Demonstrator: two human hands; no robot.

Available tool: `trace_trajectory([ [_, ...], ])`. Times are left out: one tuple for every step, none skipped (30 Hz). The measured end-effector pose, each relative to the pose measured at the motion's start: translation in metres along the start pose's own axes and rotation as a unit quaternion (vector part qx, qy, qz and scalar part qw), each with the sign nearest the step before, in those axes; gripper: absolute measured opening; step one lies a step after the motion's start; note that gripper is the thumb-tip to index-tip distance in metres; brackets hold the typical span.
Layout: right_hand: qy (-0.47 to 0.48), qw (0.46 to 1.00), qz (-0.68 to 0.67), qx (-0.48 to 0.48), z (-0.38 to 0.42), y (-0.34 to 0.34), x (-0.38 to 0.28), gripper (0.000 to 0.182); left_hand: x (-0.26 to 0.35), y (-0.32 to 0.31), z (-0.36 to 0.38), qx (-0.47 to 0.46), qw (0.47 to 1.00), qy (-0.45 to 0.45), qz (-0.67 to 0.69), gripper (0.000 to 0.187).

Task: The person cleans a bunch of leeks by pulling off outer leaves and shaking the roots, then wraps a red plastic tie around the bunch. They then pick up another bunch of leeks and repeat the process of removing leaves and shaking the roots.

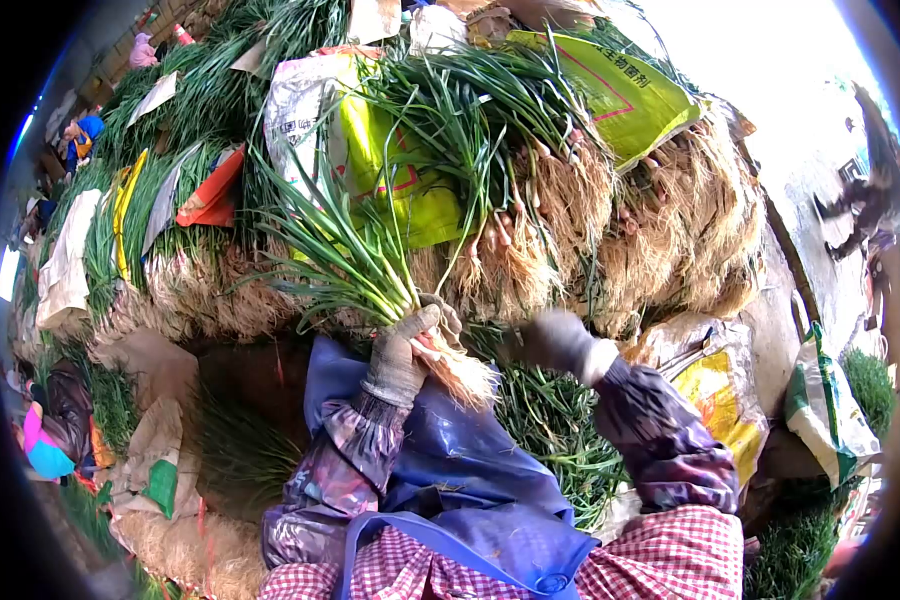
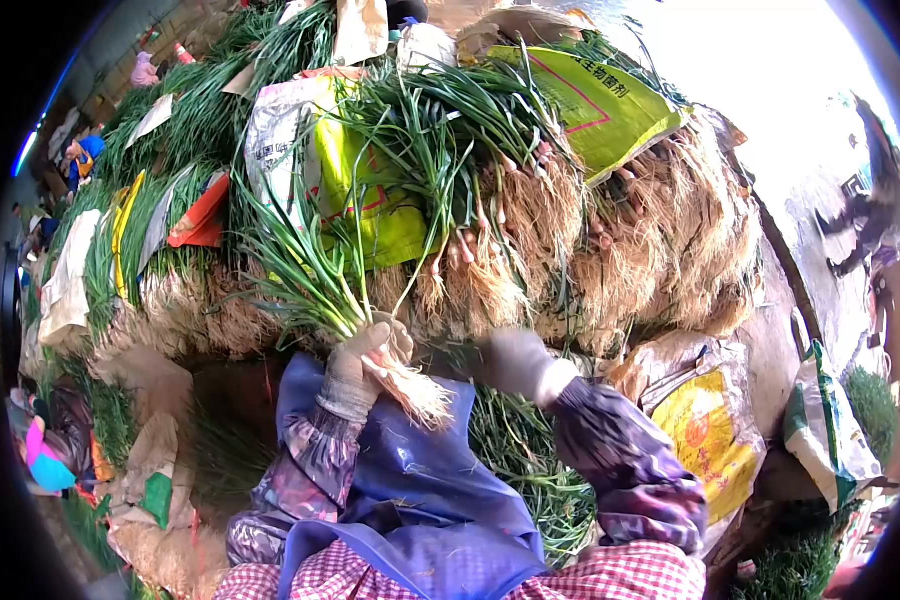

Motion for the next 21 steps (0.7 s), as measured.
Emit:
trace_trajectory([
  [0.054, 0.972, -0.147, 0.175, -0.012, 0.01, -0.012, 0.041, 0.004, -0.007, 0.005, -0.007, 1.0, -0.003, 0.002, 0.018],
  [0.047, 0.931, -0.318, 0.172, -0.025, 0.021, -0.03, 0.035, 0.007, -0.012, 0.008, -0.014, 1.0, -0.009, 0.004, 0.018],
  [0.041, 0.861, -0.48, 0.162, -0.038, 0.031, -0.047, 0.03, 0.008, -0.013, 0.012, -0.028, 0.999, -0.019, -0.023, 0.02],
  [0.04, 0.829, -0.533, 0.163, -0.065, 0.029, -0.044, 0.026, 0.01, -0.017, 0.017, -0.039, 0.998, -0.026, -0.035, 0.022],
  [0.077, 0.782, -0.595, 0.17, -0.082, 0.025, -0.039, 0.023, 0.012, -0.021, 0.02, -0.049, 0.997, -0.034, -0.046, 0.023],
  [0.115, 0.728, -0.653, 0.171, -0.099, 0.021, -0.034, 0.02, 0.014, -0.018, 0.022, -0.065, 0.996, -0.015, -0.051, 0.024],
  [0.152, 0.672, -0.705, 0.168, -0.115, 0.017, -0.029, 0.017, 0.019, -0.02, 0.03, -0.022, 0.996, -0.013, -0.09, 0.025],
  [0.148, 0.699, -0.677, 0.179, -0.105, 0.019, -0.031, 0.017, 0.019, -0.005, 0.028, 0.019, 0.991, -0.034, -0.124, 0.025],
  [0.14, 0.726, -0.646, 0.19, -0.081, 0.021, -0.04, 0.017, 0.018, 0.009, 0.026, 0.06, 0.984, -0.053, -0.156, 0.026],
  [0.112, 0.779, -0.587, 0.186, -0.054, 0.024, -0.05, 0.02, 0.032, -0.005, 0.037, 0.098, 0.983, -0.089, -0.127, 0.026],
  [0.127, 0.79, -0.585, 0.131, -0.042, 0.018, -0.046, 0.024, 0.04, -0.007, 0.041, 0.089, 0.983, -0.075, -0.142, 0.024],
  [0.134, 0.79, -0.59, 0.101, -0.033, 0.013, -0.05, 0.024, 0.041, -0.016, 0.037, 0.071, 0.99, -0.057, -0.109, 0.024],
  [0.141, 0.788, -0.594, 0.073, -0.023, 0.01, -0.057, 0.025, 0.04, -0.024, 0.034, 0.051, 0.995, -0.039, -0.075, 0.023],
  [0.174, 0.763, -0.617, 0.079, -0.017, 0.009, -0.07, 0.023, 0.007, 0.015, 0.02, 0.023, 0.988, -0.003, -0.155, 0.026],
  [0.158, 0.796, -0.583, 0.045, -0.015, 0.016, -0.069, 0.024, 0.015, -0.012, 0.025, 0.028, 0.996, 0.039, -0.08, 0.029],
  [0.169, 0.803, -0.565, 0.082, -0.02, 0.019, -0.069, 0.024, 0.006, -0.013, 0.02, 0.001, 0.999, 0.036, -0.028, 0.031],
  [0.181, 0.809, -0.547, 0.117, -0.028, 0.018, -0.068, 0.024, -0.009, -0.005, 0.012, -0.025, 0.999, 0.033, 0.024, 0.033],
  [0.213, 0.804, -0.528, 0.172, -0.038, 0.013, -0.063, 0.026, -0.032, 0.021, -0.003, -0.087, 0.987, 0.098, 0.088, 0.033],
  [0.218, 0.885, -0.336, 0.235, -0.042, 0.011, -0.061, 0.027, -0.027, 0.016, 0.001, -0.096, 0.987, 0.1, 0.08, 0.033],
  [0.213, 0.925, -0.129, 0.286, -0.045, 0.009, -0.059, 0.028, -0.017, 0.005, 0.008, -0.102, 0.987, 0.103, 0.074, 0.033],
  [0.199, 0.921, 0.084, 0.324, -0.046, 0.007, -0.06, 0.03, -0.01, -0.001, 0.012, -0.11, 0.986, 0.107, 0.066, 0.034],
])
Point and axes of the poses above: each hand's wrist, its own z-axis away from the middle knuckle, its own y-axis out of the back of the hand, x = y × z, the point moved 1 cm from there along -z, towards the middle knuckle, and after that the axes turned 15 degrees about -z, right-handed, at the moved point
